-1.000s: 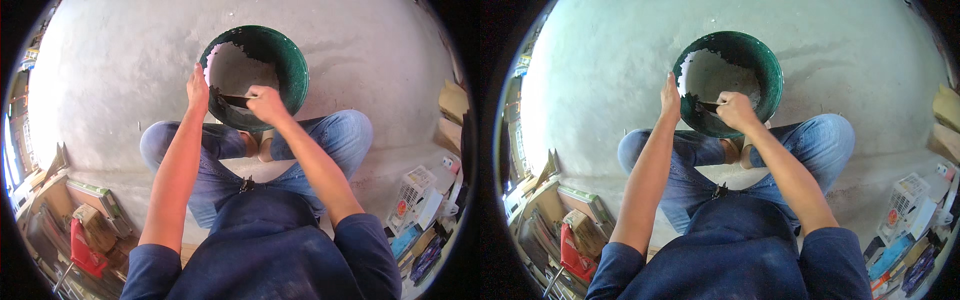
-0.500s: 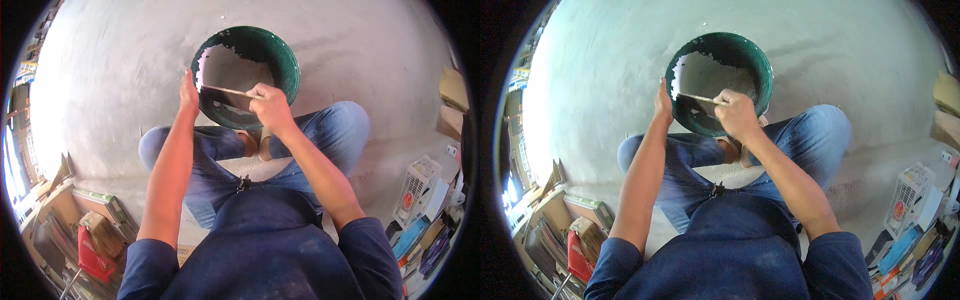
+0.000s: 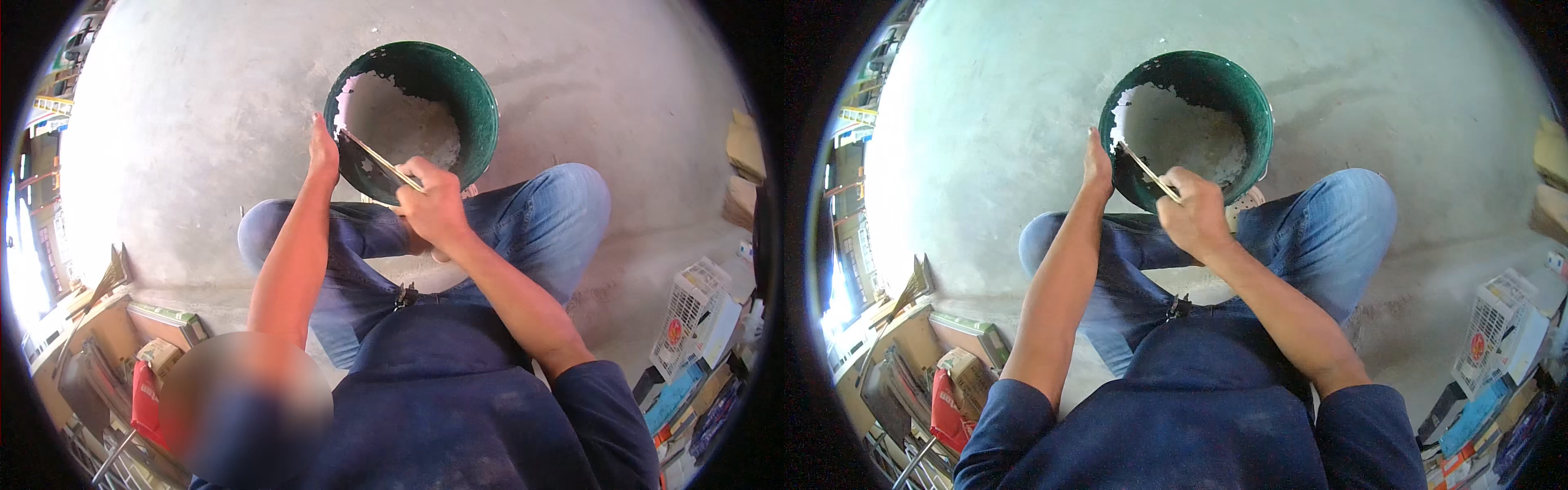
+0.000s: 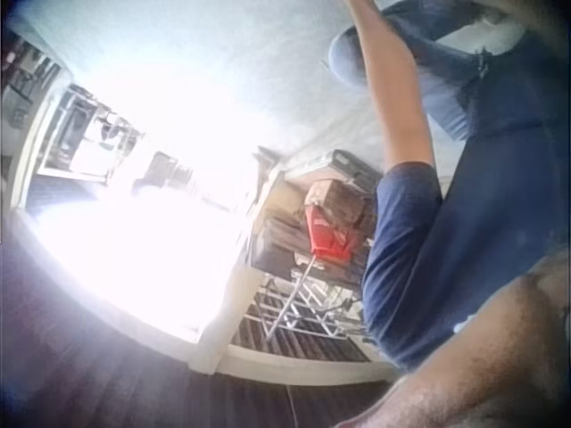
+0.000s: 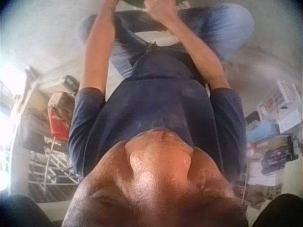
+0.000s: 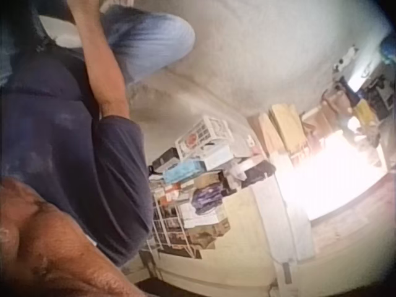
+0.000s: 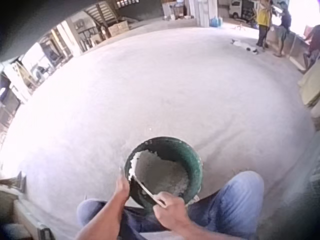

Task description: The recorder uses a wooden stick to mix white putty or filler in a green bucket.

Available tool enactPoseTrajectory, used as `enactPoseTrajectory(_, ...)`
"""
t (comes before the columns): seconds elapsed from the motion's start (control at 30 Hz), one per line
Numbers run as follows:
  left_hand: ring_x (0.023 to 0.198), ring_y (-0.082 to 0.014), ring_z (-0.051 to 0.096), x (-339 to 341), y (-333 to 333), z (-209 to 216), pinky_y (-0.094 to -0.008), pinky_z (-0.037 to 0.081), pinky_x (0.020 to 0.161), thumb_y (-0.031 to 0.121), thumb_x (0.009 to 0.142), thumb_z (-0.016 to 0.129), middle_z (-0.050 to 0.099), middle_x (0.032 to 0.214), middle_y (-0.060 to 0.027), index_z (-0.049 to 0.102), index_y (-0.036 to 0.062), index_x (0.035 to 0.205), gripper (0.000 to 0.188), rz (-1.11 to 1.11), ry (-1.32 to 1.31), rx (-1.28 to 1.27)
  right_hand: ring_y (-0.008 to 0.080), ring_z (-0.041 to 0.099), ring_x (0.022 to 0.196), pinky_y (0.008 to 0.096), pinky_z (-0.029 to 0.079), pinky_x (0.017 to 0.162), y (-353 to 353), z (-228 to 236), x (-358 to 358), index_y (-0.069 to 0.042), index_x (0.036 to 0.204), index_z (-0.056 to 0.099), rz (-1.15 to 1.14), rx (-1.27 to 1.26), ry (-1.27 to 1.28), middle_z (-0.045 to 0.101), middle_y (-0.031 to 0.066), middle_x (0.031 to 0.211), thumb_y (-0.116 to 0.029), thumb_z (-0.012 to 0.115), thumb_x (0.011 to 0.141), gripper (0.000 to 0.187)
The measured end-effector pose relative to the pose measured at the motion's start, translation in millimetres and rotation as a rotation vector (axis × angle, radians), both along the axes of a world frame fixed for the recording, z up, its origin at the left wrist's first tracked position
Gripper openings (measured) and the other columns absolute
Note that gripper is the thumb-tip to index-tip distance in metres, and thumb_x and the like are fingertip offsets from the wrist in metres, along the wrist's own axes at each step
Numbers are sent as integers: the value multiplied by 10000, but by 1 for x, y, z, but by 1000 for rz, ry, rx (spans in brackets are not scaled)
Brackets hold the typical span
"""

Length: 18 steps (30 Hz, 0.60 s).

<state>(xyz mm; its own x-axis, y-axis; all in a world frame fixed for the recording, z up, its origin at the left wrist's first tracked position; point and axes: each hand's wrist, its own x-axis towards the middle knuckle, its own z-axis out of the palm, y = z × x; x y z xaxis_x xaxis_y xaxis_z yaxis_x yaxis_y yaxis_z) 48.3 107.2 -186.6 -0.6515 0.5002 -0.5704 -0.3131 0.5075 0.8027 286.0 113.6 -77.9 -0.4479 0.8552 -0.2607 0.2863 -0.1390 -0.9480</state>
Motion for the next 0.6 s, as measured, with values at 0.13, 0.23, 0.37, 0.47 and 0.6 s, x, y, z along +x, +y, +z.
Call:
enactPoseTrajectory(0.13, 1381, -301, 355, -10, -1, 7, -375, 275, 1123, 613, 965, 296, 346, 1503, -220, 332, -39, 1456, 818, 4, -46, -64, 298, 641, 714, 368, 482, 673, -12, 26, 28, 22, 943, 633, 25, -99, 74, 626, 244, 800, -64, 558, 739, 233)
enactPoseTrajectory(0.23, 1365, -300, 376, -7, 7, 3, -372, 281, 1118, 620, 961, 289, 376, 1481, -228, 352, -40, 1446, 822, 30, 19, -69, 252, 640, 714, 345, 482, 676, 0, 8, -7, 29, 944, 633, -99, -54, 56, 636, 234, 793, -63, 557, 743, 234)
enactPoseTrajectory(0.37, 1342, -324, 407, 17, 8, 26, -373, 291, 1109, 624, 960, 272, 404, 1456, -252, 366, -55, 1433, 833, 7, 41, -102, 229, 631, 716, 331, 481, 690, -13, -1, 4, 27, 975, 639, -104, 38, -5, 644, 225, 806, -69, 559, 747, 260)
enactPoseTrajectory(0.47, 1345, -327, 404, 7, 2, 25, -375, 292, 1107, 624, 961, 268, 399, 1458, -258, 358, -72, 1429, 844, -7, 93, -73, 227, 636, 721, 335, 483, 690, -16, 16, 8, 14, 1000, 645, -51, 32, 57, 644, 218, 803, -81, 560, 752, 278)
enactPoseTrajectory(0.6, 1364, -333, 381, 5, 13, 18, -380, 282, 1112, 610, 968, 251, 384, 1465, -266, 359, -80, 1423, 834, -29, 47, -83, 210, 639, 710, 335, 491, 676, 1, 13, -6, 18, 995, 644, -120, -21, 12, 656, 181, 793, -87, 536, 762, 277)
